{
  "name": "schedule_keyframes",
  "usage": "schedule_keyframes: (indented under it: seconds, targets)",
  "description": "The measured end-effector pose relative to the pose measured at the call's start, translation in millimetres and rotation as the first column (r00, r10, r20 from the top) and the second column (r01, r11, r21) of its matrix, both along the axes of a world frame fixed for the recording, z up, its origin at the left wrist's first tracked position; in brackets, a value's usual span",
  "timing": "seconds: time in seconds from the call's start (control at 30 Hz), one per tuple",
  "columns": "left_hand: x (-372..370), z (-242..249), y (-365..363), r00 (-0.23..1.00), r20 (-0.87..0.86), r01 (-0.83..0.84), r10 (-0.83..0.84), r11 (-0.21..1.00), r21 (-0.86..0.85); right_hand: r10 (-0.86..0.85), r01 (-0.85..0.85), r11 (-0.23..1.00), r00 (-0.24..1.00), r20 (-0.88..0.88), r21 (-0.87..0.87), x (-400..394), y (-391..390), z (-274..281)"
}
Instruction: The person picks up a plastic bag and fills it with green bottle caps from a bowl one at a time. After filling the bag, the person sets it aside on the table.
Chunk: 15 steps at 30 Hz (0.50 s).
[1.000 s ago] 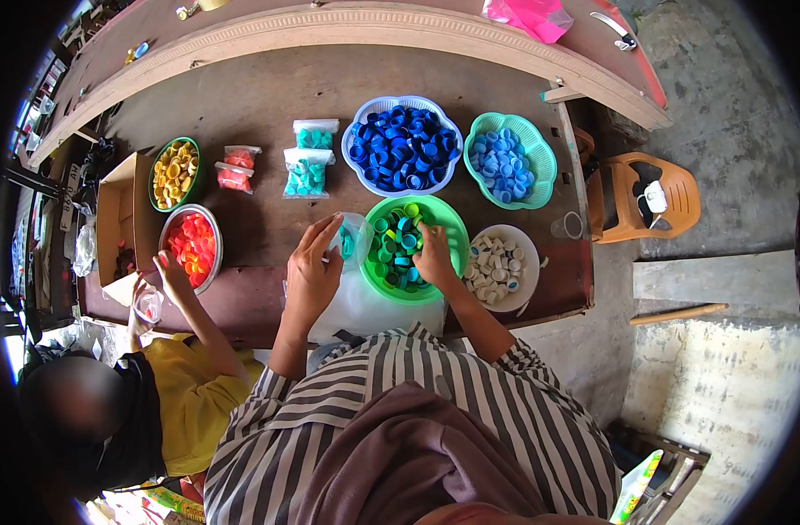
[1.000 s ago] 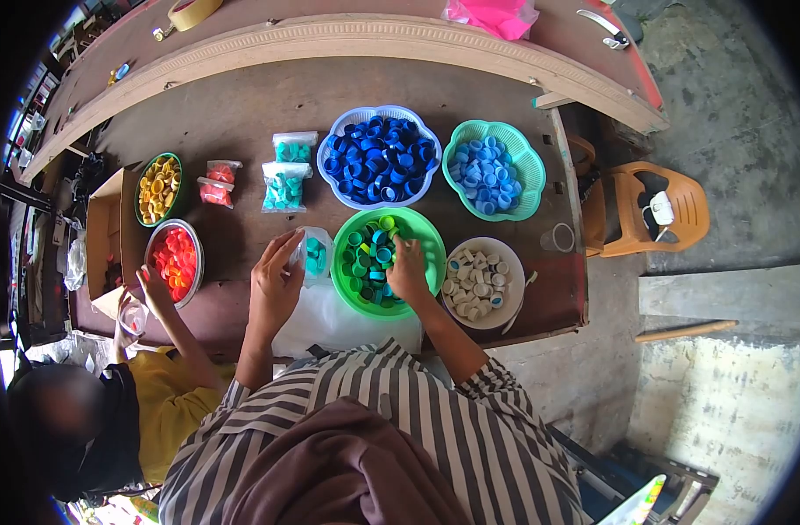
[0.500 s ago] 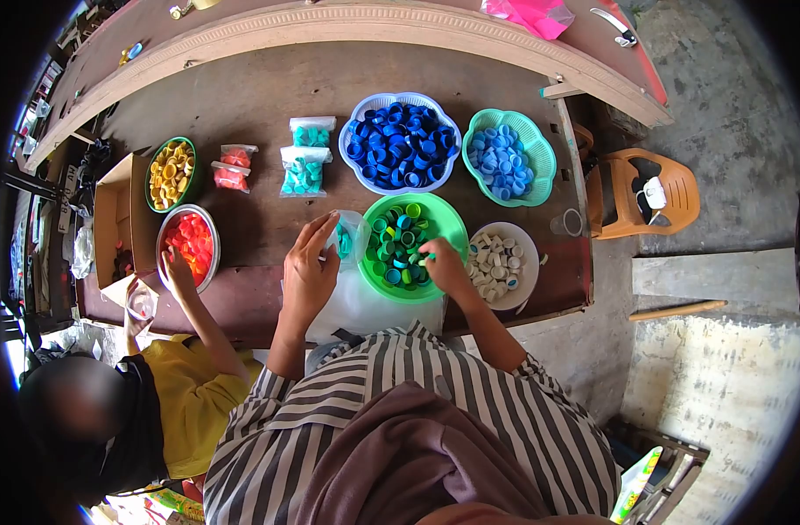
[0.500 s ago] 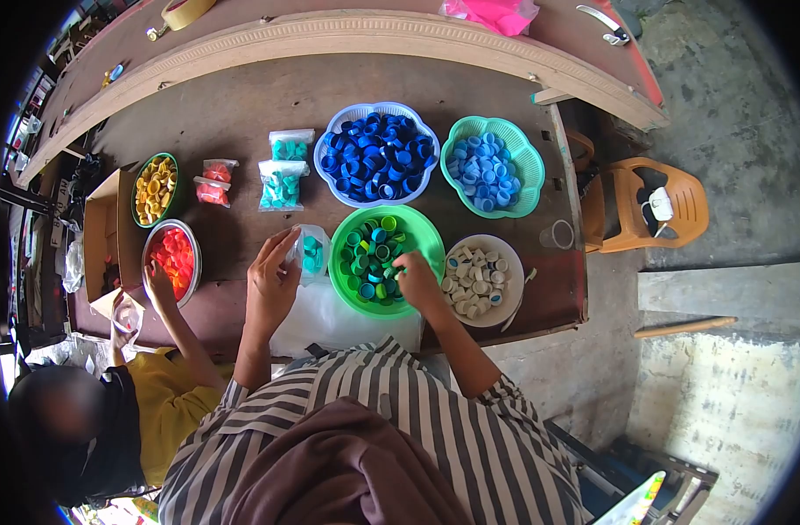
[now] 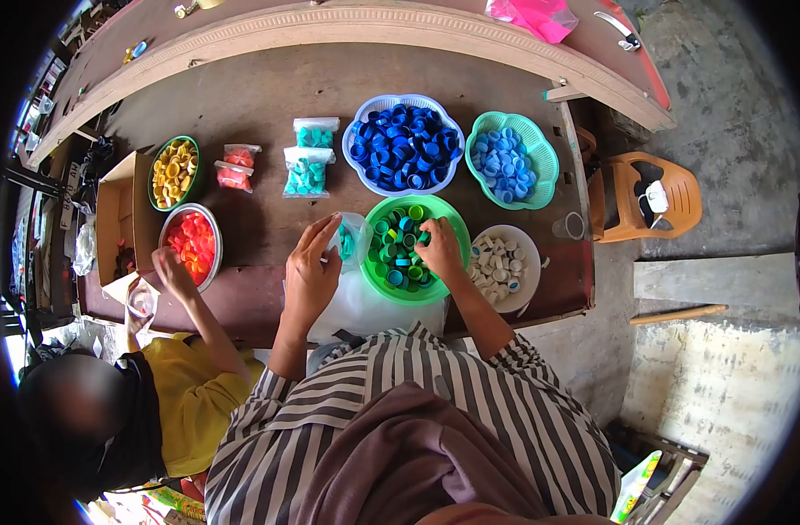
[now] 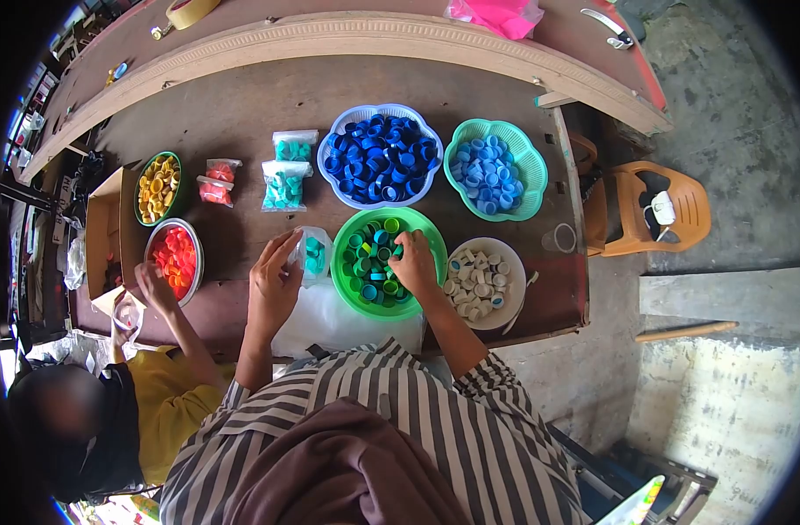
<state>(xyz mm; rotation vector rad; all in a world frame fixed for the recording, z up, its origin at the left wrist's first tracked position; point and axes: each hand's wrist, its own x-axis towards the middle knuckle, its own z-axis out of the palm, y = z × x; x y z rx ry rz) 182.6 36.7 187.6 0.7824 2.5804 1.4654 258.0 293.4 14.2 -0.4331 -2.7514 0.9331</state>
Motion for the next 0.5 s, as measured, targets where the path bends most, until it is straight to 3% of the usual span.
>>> schedule_keyframes:
  seconds: [0.17,0.33,0.5]
  targets:
    - [0,-2,0,1.000,-0.004,-0.005,0.005,1.000,0.010,0.033,-0.038,0.995,0.998,-0.062,-0.094,3,0,12]
    - [1,-1,-2,1.000,0.004,-0.005,0.005,1.000,0.000,0.100,-0.096,0.994,0.990,-0.096,0.052,8,-1,34]
    - [3,-2,-2,1.000,-0.001,-0.004,0.004,1.000,0.025,0.154,-0.148,0.987,0.982,-0.108,0.059,14,-2,44]
